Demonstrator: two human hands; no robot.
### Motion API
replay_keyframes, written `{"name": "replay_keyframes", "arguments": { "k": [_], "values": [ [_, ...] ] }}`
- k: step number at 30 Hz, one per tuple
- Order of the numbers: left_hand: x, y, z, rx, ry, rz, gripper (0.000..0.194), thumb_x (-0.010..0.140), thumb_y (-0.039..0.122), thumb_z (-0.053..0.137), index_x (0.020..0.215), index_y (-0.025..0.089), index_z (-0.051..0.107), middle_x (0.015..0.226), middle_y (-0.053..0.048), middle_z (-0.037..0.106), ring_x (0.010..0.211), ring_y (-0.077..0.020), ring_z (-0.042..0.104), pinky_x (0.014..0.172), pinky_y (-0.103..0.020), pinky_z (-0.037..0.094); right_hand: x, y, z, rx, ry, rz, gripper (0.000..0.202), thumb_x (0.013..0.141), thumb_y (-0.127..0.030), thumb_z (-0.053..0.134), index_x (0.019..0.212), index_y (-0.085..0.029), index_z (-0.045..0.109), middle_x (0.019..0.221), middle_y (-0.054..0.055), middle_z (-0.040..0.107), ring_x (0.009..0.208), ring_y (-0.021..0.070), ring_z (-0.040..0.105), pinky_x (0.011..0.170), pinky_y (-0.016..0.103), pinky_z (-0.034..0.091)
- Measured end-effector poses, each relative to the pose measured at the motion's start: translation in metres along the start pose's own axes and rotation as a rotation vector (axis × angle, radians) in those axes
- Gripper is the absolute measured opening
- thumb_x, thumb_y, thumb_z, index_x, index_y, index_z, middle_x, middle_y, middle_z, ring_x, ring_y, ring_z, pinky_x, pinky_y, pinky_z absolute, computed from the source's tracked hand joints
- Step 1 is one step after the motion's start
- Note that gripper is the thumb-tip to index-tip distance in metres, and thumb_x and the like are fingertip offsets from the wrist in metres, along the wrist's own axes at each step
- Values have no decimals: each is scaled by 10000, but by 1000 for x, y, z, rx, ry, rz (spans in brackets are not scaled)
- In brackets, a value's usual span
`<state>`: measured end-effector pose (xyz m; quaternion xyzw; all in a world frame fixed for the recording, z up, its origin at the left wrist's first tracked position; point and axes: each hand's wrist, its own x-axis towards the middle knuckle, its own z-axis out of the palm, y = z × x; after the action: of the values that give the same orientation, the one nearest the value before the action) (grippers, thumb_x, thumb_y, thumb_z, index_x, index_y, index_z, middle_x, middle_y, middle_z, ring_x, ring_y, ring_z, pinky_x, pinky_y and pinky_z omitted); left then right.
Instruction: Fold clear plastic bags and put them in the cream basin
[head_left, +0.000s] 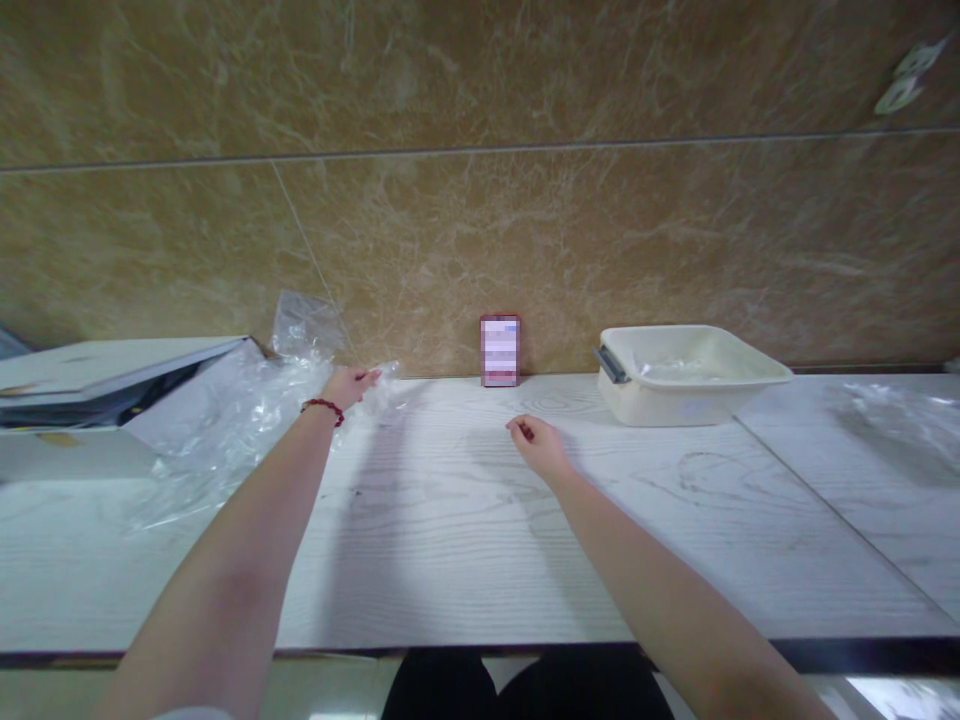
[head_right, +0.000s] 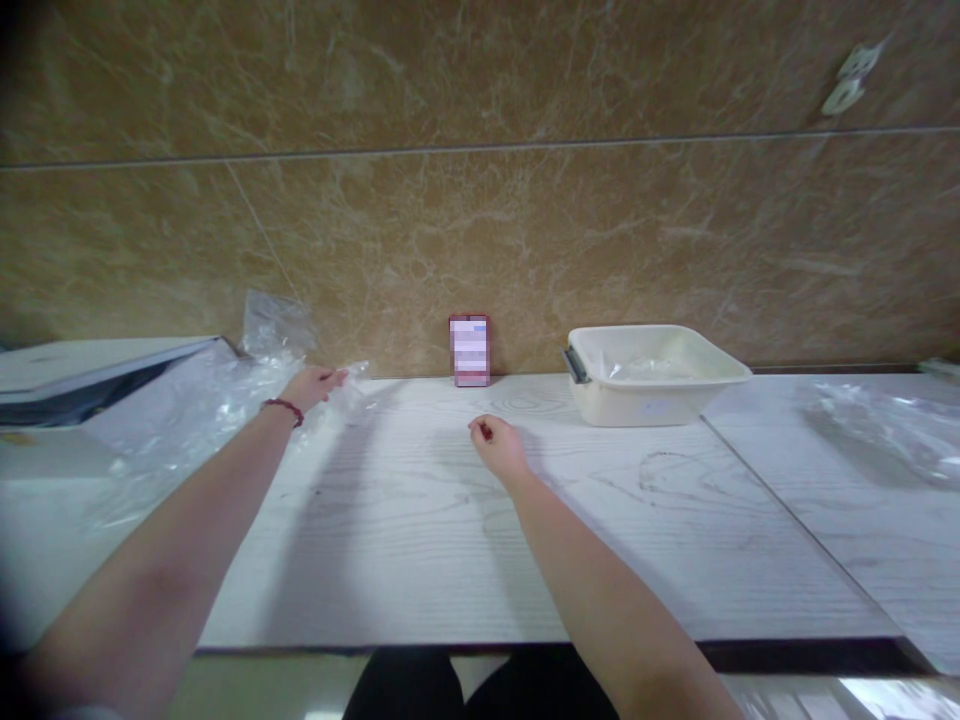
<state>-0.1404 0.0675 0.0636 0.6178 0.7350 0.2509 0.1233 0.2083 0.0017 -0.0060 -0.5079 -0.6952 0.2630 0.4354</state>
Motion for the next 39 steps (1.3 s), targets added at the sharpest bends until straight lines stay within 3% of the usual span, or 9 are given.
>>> {"name": "replay_keyframes", "arguments": {
  "k": [5,9,13,19,22,24,30,33,39],
  "values": [
    [-4,16,5,-156,-54,26,277,701,410,459,708,160,577,563,19,533,557,-119,515,532,-215,379,-1,-2,0,-2,-6,4,202,716,-288,409,718,-188,584,621,5,569,557,118,493,527,224,370],
    [-20,49,13,-338,-127,66,230,691,372,486,710,144,510,710,0,570,678,-100,536,626,-215,421,-1,-2,1,20,-23,1,197,728,-298,410,724,-186,572,635,8,572,578,121,506,543,231,385],
    [-50,88,23,-772,-287,60,222,627,296,575,639,152,406,708,-9,571,708,-108,548,640,-237,417,-3,-5,4,81,-12,-23,189,741,-328,430,797,-196,554,707,14,585,658,121,537,603,243,414],
    [-92,130,55,-876,-462,95,77,626,121,484,686,162,458,576,51,478,477,-46,411,455,-171,295,-5,-8,9,308,-21,14,398,690,-355,531,1039,-200,421,1021,77,543,865,139,543,632,243,454],
    [-108,142,71,-994,-566,49,22,648,167,494,656,162,474,546,47,445,473,-55,391,443,-177,289,-6,-10,9,457,-90,49,419,689,-355,535,1058,-218,394,1070,74,519,910,147,535,627,241,470],
    [-117,147,81,-1048,-594,30,105,659,242,528,630,161,468,534,46,431,476,-60,388,445,-182,290,-8,-13,9,551,-132,90,419,687,-362,534,1062,-233,396,1062,60,525,915,154,535,596,237,476],
    [-131,153,102,-1067,-600,21,314,616,434,588,662,127,533,591,5,526,575,-100,470,555,-218,347,-9,-14,9,615,-167,159,234,700,-407,503,815,-206,535,760,1,578,670,120,548,558,231,455],
    [-132,149,106,-1001,-511,42,338,610,445,593,699,120,569,619,-1,550,604,-106,476,587,-223,349,-7,-11,9,584,-117,182,223,698,-409,494,683,-193,546,625,-23,546,570,99,503,533,218,427],
    [-136,140,101,-955,-328,31,303,616,428,594,662,134,536,547,42,479,500,-69,404,490,-191,312,-7,-14,8,608,-85,175,211,654,-393,540,657,-183,540,600,-37,526,518,78,459,490,196,394]
  ]
}}
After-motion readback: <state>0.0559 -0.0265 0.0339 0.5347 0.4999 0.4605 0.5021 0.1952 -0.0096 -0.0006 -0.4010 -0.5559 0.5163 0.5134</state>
